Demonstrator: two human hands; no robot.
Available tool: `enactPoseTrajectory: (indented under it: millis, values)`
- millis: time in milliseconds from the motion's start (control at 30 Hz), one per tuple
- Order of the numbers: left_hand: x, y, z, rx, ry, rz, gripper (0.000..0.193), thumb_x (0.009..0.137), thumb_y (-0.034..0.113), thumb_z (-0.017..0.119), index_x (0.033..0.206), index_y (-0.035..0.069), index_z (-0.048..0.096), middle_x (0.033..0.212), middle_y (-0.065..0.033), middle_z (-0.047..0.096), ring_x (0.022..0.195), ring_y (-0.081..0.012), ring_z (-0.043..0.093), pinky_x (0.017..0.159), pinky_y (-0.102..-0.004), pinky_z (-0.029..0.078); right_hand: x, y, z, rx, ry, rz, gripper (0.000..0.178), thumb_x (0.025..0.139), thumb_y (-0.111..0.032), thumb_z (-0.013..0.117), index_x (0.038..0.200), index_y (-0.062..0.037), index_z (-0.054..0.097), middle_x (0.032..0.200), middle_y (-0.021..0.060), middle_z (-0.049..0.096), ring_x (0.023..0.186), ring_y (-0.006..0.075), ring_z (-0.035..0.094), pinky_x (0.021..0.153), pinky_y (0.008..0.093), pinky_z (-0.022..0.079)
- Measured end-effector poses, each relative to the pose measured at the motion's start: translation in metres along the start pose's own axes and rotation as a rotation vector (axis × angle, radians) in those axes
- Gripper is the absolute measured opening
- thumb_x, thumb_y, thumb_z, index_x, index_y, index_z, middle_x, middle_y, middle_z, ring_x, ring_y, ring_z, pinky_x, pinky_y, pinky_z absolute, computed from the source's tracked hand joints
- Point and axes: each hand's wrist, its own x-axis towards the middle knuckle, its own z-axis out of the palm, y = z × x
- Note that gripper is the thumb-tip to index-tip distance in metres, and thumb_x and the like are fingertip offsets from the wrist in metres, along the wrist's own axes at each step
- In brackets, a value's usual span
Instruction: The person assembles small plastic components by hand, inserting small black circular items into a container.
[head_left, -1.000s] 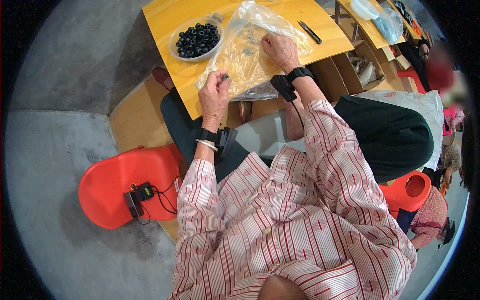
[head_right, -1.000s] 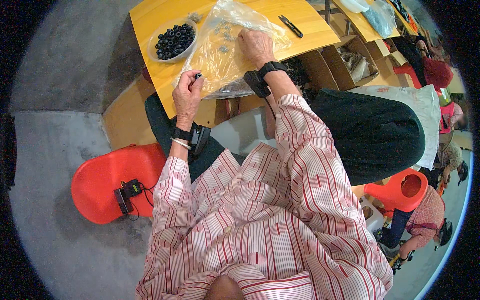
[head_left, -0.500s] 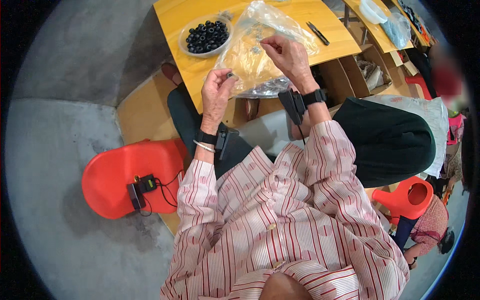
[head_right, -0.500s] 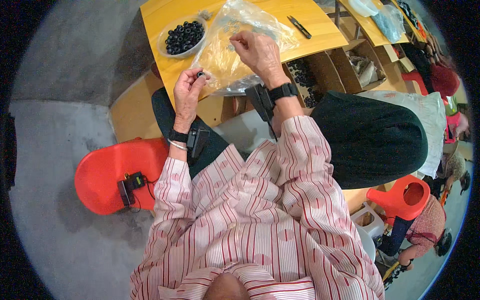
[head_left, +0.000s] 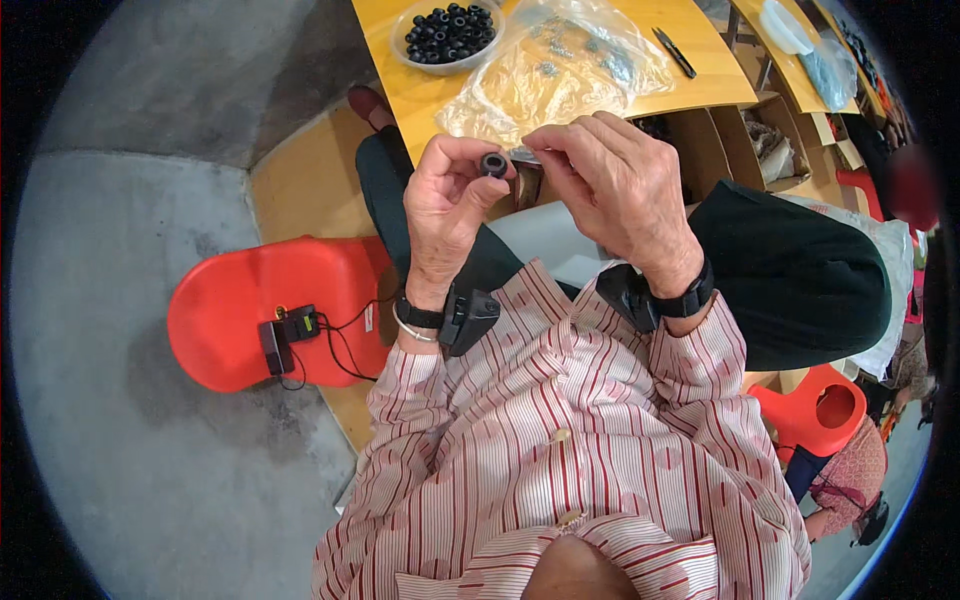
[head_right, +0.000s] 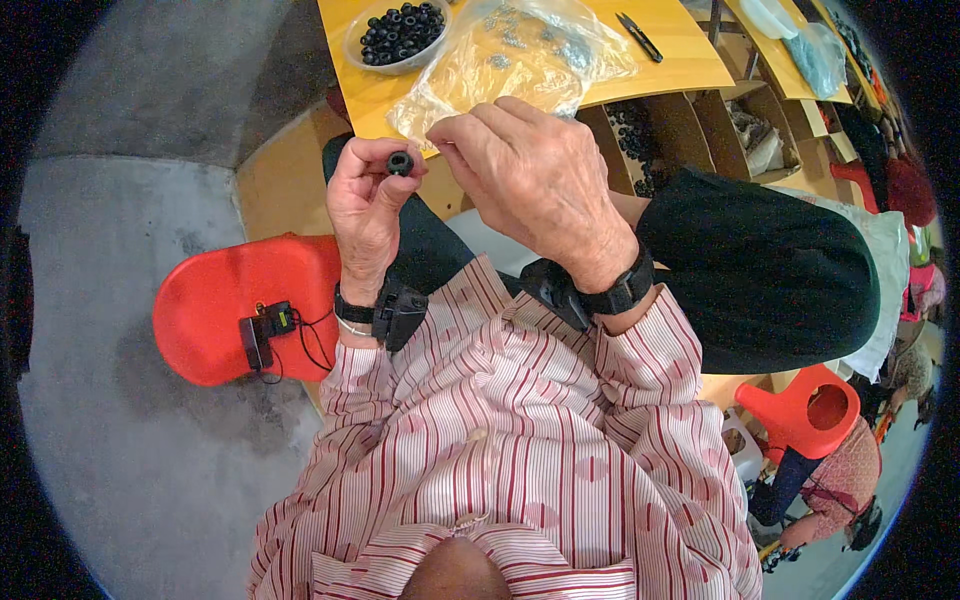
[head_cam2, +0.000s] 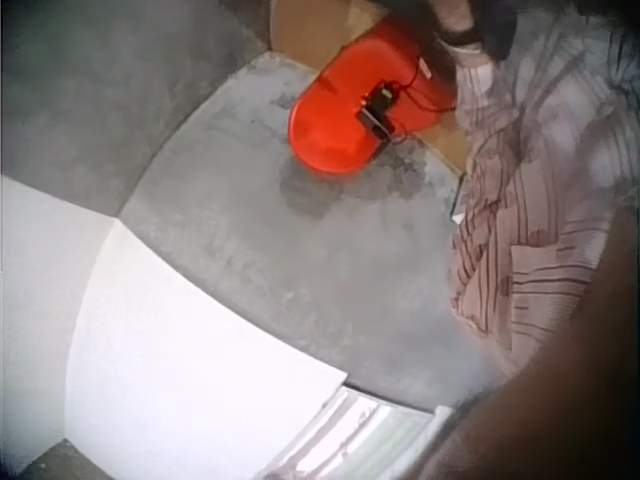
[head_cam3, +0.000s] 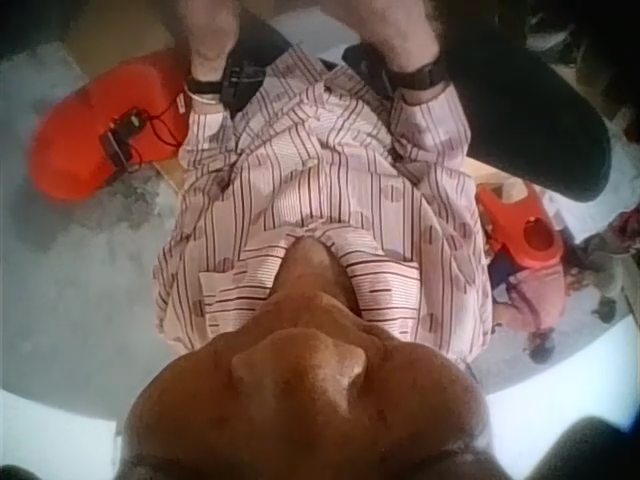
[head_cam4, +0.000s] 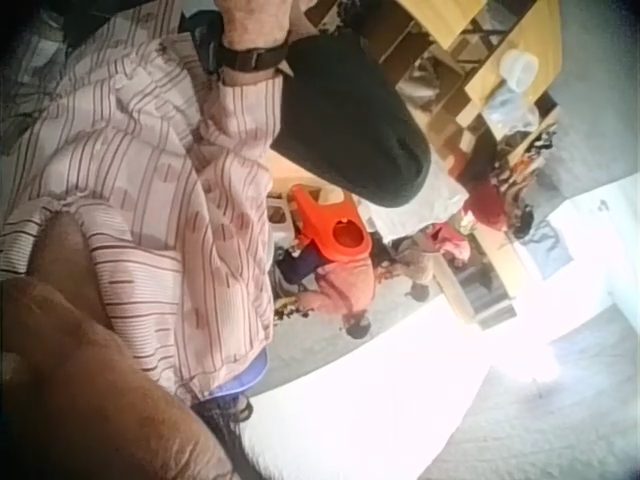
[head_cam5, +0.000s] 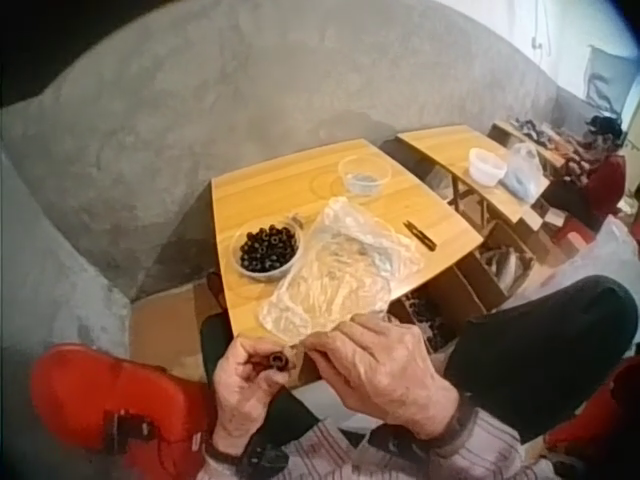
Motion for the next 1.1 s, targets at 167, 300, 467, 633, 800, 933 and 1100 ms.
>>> enactPoseTrajectory:
  millis: [167,300,467,633,800,933,1100]
  values:
    - [-0.004,-0.002,0.000,-0.040,-0.011,-0.021,0.027,0.086,0.015,0.069,0.102,0.001,0.052,0.090,-0.0057,0.062,0.082,-0.0096,0.058,0.077,-0.0216,0.046,-0.003,0.003,0.003,-0.042,0.001,-0.010,0.014,0.078,-0.011,0.067,0.090,-0.0067,0.060,0.072,0.0036,0.061,0.066,0.0190,0.061,0.053,0.0302,0.048]
    - [-0.006,-0.003,0.000,-0.024,-0.011,-0.003,0.028,0.086,0.018,0.069,0.099,0.001,0.052,0.090,-0.0048,0.062,0.081,-0.0082,0.057,0.075,-0.0211,0.046,-0.004,0.003,0.004,0.015,0.048,-0.035,0.014,0.078,-0.011,0.067,0.090,-0.0075,0.060,0.071,0.0033,0.060,0.065,0.0192,0.061,0.052,0.0303,0.048]
    - [-0.009,-0.002,0.002,0.140,0.024,0.002,0.026,0.086,0.019,0.069,0.096,0.001,0.053,0.088,-0.0031,0.062,0.077,-0.0077,0.057,0.070,-0.0215,0.047,-0.006,0.000,0.006,0.020,0.025,-0.023,0.013,0.079,-0.012,0.067,0.090,-0.0082,0.060,0.070,0.0032,0.060,0.064,0.0187,0.061,0.051,0.0300,0.048]
    - [-0.008,-0.005,-0.006,0.464,0.041,0.100,0.030,0.078,0.022,0.077,0.085,0.001,0.058,0.071,-0.0017,0.061,0.064,-0.0066,0.056,0.060,-0.0211,0.047,-0.005,-0.007,-0.002,-0.020,-0.060,-0.070,0.020,0.075,-0.005,0.070,0.093,-0.0059,0.062,0.073,0.0036,0.061,0.063,0.0166,0.060,0.052,0.0265,0.049]
    - [-0.007,0.002,-0.004,0.614,0.023,0.100,0.031,0.073,0.024,0.080,0.081,0.003,0.059,0.067,-0.0037,0.061,0.059,-0.0101,0.059,0.056,-0.0232,0.047,-0.013,-0.010,-0.003,-0.122,-0.076,-0.110,0.026,0.073,-0.007,0.071,0.096,-0.0055,0.062,0.075,0.0025,0.060,0.064,0.0163,0.058,0.052,0.0266,0.049]
    - [-0.005,0.010,-0.002,0.702,-0.032,0.069,0.030,0.074,0.024,0.079,0.082,0.003,0.059,0.068,-0.0053,0.062,0.061,-0.0137,0.062,0.055,-0.0251,0.049,-0.015,-0.013,-0.004,-0.211,-0.087,-0.139,0.033,0.070,-0.008,0.071,0.101,-0.0054,0.063,0.078,0.0027,0.060,0.068,0.0165,0.059,0.053,0.0265,0.050]
    - [-0.003,0.014,-0.003,0.697,-0.067,0.051,0.027,0.077,0.022,0.077,0.082,0.003,0.058,0.070,-0.0056,0.063,0.060,-0.0136,0.062,0.056,-0.0249,0.049,-0.016,-0.016,-0.004,-0.220,-0.101,-0.191,0.037,0.068,-0.008,0.070,0.105,-0.0053,0.064,0.082,0.0030,0.062,0.071,0.0162,0.060,0.056,0.0260,0.051]
